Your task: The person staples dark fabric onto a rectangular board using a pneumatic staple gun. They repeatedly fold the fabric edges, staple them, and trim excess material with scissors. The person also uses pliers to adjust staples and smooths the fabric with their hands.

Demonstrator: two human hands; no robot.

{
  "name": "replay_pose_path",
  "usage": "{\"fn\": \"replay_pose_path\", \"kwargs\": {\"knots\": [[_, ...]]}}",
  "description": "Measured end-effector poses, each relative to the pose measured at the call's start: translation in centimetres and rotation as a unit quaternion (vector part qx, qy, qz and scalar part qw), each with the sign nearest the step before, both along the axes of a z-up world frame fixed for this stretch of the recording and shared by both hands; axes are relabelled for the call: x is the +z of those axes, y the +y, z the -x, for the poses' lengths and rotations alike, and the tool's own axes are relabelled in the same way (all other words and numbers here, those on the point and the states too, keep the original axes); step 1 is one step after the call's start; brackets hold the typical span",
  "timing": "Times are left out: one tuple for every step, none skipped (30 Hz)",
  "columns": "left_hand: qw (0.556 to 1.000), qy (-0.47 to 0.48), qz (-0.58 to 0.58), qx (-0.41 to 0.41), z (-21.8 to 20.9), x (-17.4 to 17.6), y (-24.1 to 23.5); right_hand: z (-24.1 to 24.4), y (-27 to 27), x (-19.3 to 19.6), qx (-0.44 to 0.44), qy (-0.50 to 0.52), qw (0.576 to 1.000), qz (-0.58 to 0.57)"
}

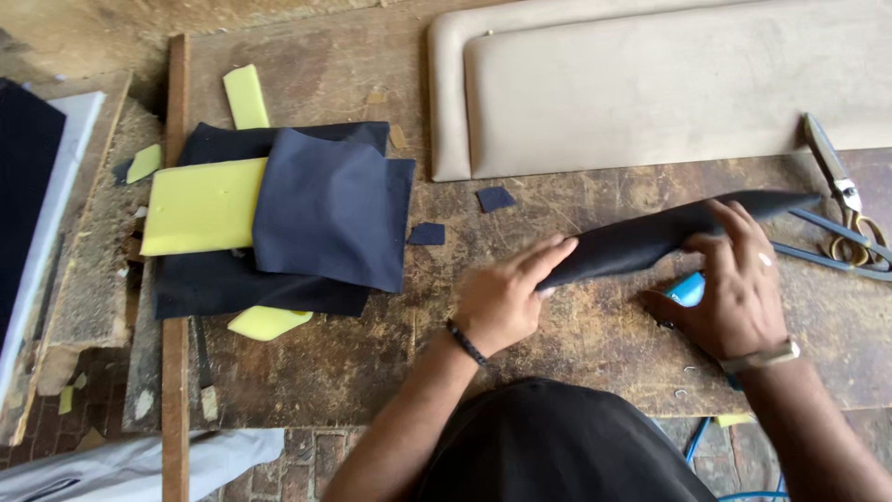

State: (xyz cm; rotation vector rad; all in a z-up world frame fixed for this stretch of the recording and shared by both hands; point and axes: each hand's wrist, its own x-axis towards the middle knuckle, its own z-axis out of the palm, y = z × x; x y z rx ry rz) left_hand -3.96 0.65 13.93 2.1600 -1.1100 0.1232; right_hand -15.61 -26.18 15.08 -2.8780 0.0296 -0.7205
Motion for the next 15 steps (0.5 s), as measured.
{"fn": "replay_pose_path", "kwargs": {"knots": [[0.999, -0.037, 0.028, -0.025, 0.0, 2.2, 0.7, -1.2, 1.2, 1.8, 0.017, -0.011, 0.999, 0.025], [0.994, -0.075, 0.057, -0.050, 0.2, 4.3, 1.0, -2.2, 2.1, 3.6, 0.036, -0.023, 0.998, 0.051], [0.988, -0.135, 0.061, -0.042, 0.8, 6.4, 1.2, -2.8, 2.9, 5.0, 0.042, 0.021, 0.999, -0.024], [0.978, -0.196, 0.060, -0.032, 1.1, 8.4, 1.6, -3.7, 3.7, 6.1, 0.052, 0.066, 0.991, -0.101], [0.973, -0.204, 0.097, -0.038, 0.9, 10.3, 1.9, -4.4, 4.5, 6.9, 0.063, 0.112, 0.976, -0.177], [0.967, -0.212, 0.134, -0.049, 0.8, 11.7, 2.0, -4.7, 5.2, 7.1, 0.092, 0.068, 0.958, -0.262], [0.953, -0.249, 0.169, -0.013, 0.3, 12.8, 2.3, -5.0, 5.8, 7.0, 0.121, 0.025, 0.930, -0.345], [0.936, -0.285, 0.204, 0.023, -0.7, 13.7, 2.7, -5.5, 6.2, 6.9, 0.150, -0.017, 0.893, -0.423], [0.915, -0.320, 0.239, 0.060, -1.6, 14.2, 3.3, -6.0, 6.4, 6.7, 0.103, -0.022, 0.845, -0.524], [0.913, -0.319, 0.214, 0.135, -2.2, 14.3, 4.4, -6.4, 6.9, 6.1, 0.054, -0.029, 0.784, -0.618], [0.906, -0.317, 0.189, 0.208, -2.9, 14.1, 5.8, -6.8, 7.3, 5.4, 0.004, -0.034, 0.711, -0.702], [0.894, -0.309, 0.166, 0.280, -3.5, 13.4, 6.8, -7.2, 7.5, 4.6, 0.008, -0.036, 0.674, -0.738], [0.927, -0.236, 0.095, 0.276, -4.1, 12.4, 7.3, -8.0, 7.9, 3.3, 0.012, -0.038, 0.636, -0.771], [0.949, -0.160, 0.022, 0.270, -4.7, 11.0, 7.7, -8.6, 8.4, 1.9, 0.013, -0.038, 0.595, -0.803], [0.983, 0.118, 0.068, 0.120, -5.3, 9.5, 7.9, -8.8, 9.1, 0.1, 0.036, -0.032, 0.545, -0.837]]}}
